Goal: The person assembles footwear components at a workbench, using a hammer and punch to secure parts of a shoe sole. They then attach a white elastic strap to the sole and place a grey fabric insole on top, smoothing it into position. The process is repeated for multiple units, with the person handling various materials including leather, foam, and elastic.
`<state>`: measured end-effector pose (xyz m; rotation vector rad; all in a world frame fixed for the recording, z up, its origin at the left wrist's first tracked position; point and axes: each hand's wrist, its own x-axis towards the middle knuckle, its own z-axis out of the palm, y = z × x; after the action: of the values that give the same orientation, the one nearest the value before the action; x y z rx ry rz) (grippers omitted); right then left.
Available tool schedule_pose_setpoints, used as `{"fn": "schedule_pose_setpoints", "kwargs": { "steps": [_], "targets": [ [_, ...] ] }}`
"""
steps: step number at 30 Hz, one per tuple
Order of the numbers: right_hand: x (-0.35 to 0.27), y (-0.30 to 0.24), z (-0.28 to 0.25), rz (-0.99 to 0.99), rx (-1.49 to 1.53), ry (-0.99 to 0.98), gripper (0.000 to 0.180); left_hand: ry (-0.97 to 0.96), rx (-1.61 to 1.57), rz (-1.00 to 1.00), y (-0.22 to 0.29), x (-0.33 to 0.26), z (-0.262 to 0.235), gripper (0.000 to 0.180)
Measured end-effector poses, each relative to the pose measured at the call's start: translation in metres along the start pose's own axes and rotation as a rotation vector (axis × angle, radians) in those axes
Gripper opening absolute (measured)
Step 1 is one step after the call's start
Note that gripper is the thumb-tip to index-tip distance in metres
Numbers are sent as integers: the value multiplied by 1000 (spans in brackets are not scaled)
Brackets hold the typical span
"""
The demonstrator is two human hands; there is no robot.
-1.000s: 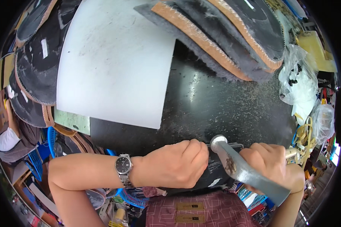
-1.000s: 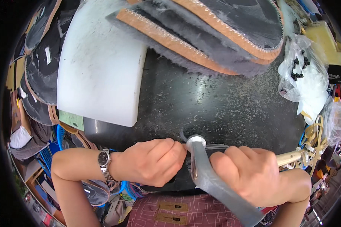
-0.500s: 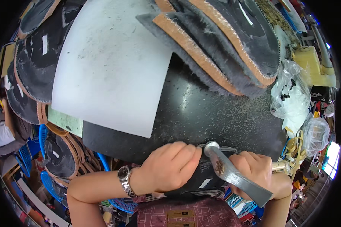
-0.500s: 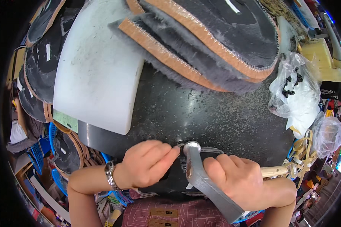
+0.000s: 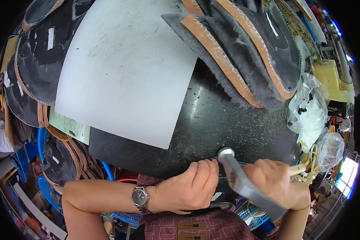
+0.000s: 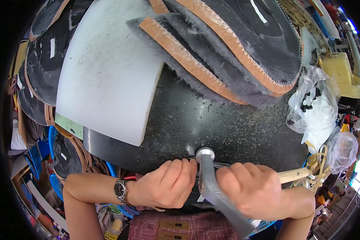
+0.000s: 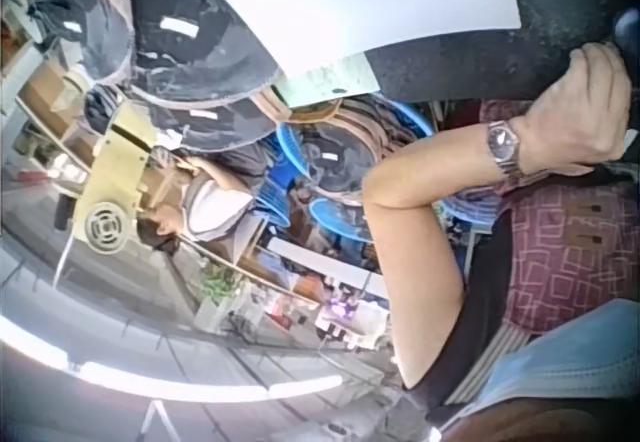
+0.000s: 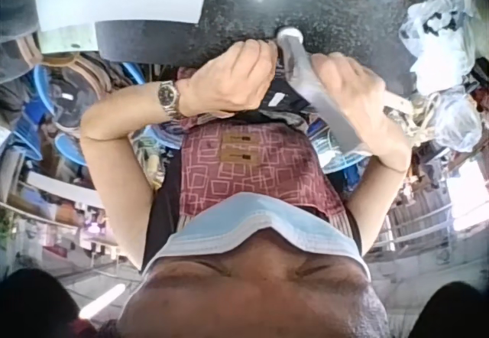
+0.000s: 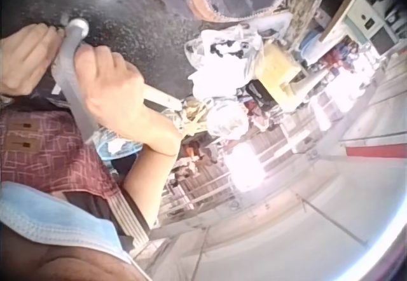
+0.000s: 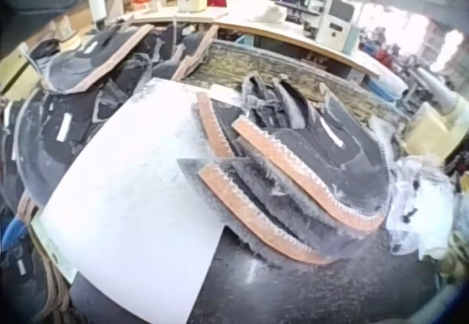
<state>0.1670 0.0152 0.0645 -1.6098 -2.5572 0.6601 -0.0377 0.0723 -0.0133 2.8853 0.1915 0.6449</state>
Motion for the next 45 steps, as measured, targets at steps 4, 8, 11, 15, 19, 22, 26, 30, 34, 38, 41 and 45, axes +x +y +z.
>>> {"fn": "schedule_pose_setpoints", "kwargs": {
  "steps": [4,8,11,15,19,22,26,30,34,38,41,45],
  "targets": [
    [11,1,-19,-26,2,-33,31,-34,73,19,3,-2,1,25],
    [3,-10,-3,-46,-154,-30,32,6,42,-74,2,-3,-2,26],
    [3,-5,0,0,-96,-12,33,31,25,-350,6,-6,-5,27],
    [2,-9,3,58,-52,31,33,172,-212,-529,16,-9,5,25],
    [1,-8,2,51,-29,12,32,172,-303,-501,19,-12,6,25],
    [1,-7,0,24,-41,-1,32,112,-131,-348,19,-7,3,22],
    [2,1,-8,-22,-31,18,34,-8,282,-99,26,0,4,17],
    [1,-2,-4,-106,-85,-63,36,-76,418,-20,32,3,7,20],
    [7,-1,-14,-46,-44,-29,37,-119,320,-13,30,8,-2,24],
    [-5,-4,4,-14,-20,-18,35,-30,-159,-229,32,5,-9,25],
    [5,5,-2,-11,58,0,35,-24,-108,-148,34,-6,-2,31],
    [-2,-7,9,-53,-91,4,37,-136,-35,-62,37,-2,-7,35]
  ]
}}
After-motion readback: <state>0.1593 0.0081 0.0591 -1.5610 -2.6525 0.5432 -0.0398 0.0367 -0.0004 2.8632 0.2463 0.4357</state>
